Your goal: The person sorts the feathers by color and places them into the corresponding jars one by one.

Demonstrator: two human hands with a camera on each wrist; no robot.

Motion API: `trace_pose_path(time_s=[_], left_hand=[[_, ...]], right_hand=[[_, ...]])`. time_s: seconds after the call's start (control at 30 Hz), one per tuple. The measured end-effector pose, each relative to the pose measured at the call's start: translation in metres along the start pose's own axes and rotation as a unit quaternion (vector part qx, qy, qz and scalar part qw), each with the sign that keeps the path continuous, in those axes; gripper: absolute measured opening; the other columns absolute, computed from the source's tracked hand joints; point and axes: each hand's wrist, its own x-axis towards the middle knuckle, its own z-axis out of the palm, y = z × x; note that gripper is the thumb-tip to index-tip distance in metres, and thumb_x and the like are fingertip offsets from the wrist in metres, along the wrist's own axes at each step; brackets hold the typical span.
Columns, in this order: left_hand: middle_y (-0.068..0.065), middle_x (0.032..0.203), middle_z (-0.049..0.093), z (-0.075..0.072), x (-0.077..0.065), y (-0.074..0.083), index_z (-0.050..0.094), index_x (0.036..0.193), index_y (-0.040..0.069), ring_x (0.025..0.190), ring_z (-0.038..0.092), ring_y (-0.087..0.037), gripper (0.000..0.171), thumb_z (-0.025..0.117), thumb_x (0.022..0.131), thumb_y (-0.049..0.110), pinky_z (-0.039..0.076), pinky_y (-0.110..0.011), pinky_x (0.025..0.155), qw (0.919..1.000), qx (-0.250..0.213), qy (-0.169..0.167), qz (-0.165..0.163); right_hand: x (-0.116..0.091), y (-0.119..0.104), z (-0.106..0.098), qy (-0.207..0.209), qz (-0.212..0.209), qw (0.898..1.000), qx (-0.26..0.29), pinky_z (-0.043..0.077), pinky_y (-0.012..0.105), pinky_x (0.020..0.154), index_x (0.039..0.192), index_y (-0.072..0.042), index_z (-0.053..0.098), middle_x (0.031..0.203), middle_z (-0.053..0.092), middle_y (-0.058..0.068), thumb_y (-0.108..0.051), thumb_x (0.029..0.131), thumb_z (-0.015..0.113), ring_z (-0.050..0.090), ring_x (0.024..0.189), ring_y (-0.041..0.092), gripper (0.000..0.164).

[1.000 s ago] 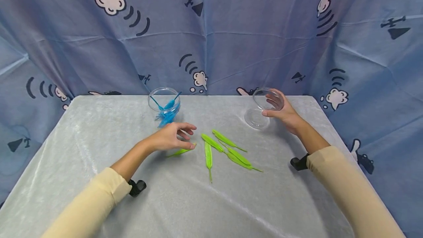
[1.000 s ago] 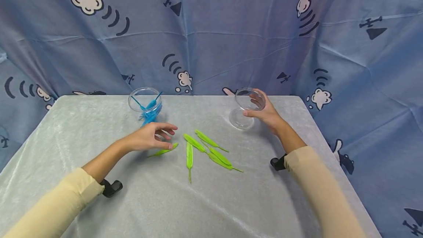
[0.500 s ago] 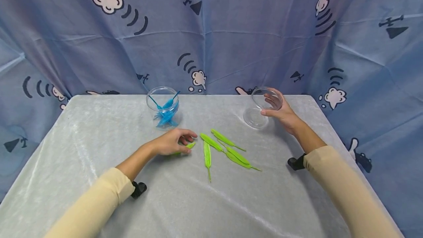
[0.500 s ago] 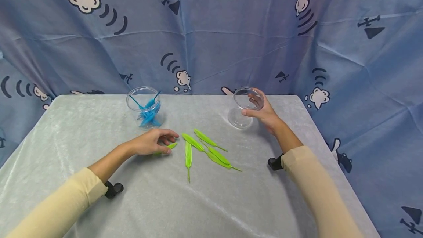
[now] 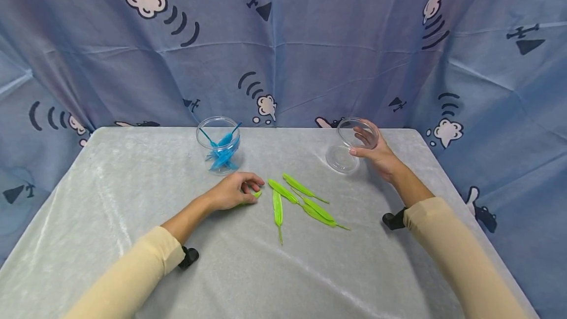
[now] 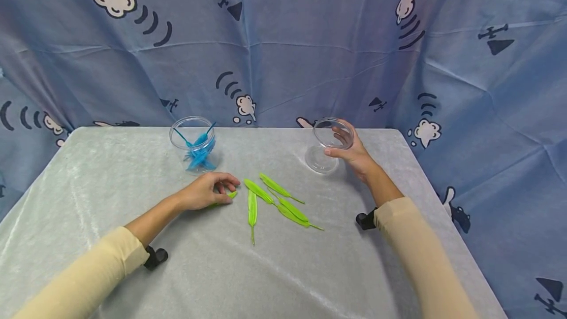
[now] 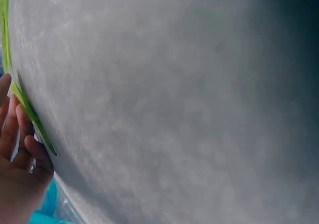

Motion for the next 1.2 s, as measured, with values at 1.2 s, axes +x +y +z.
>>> trace_pose_path(time_s=[1.2], left_hand=[[-0.002, 0.08, 0.07, 0.004, 0.019, 0.023, 0.076, 0.087, 0.001, 0.072, 0.06, -0.015, 0.005, 0.077, 0.086, 0.006, 0.047, -0.023, 0.06, 0.993, -0.017, 0.114, 0.024]], right_hand=[[0.0, 0.001, 0.002, 0.006, 0.009, 1.0, 0.01, 0.016, 0.048, 0.12, 0.157, -0.029, 0.014, 0.163, 0.016, 0.013, 0.009, 0.089, 0.065, 0.012, 0.151, 0.026, 0.093]])
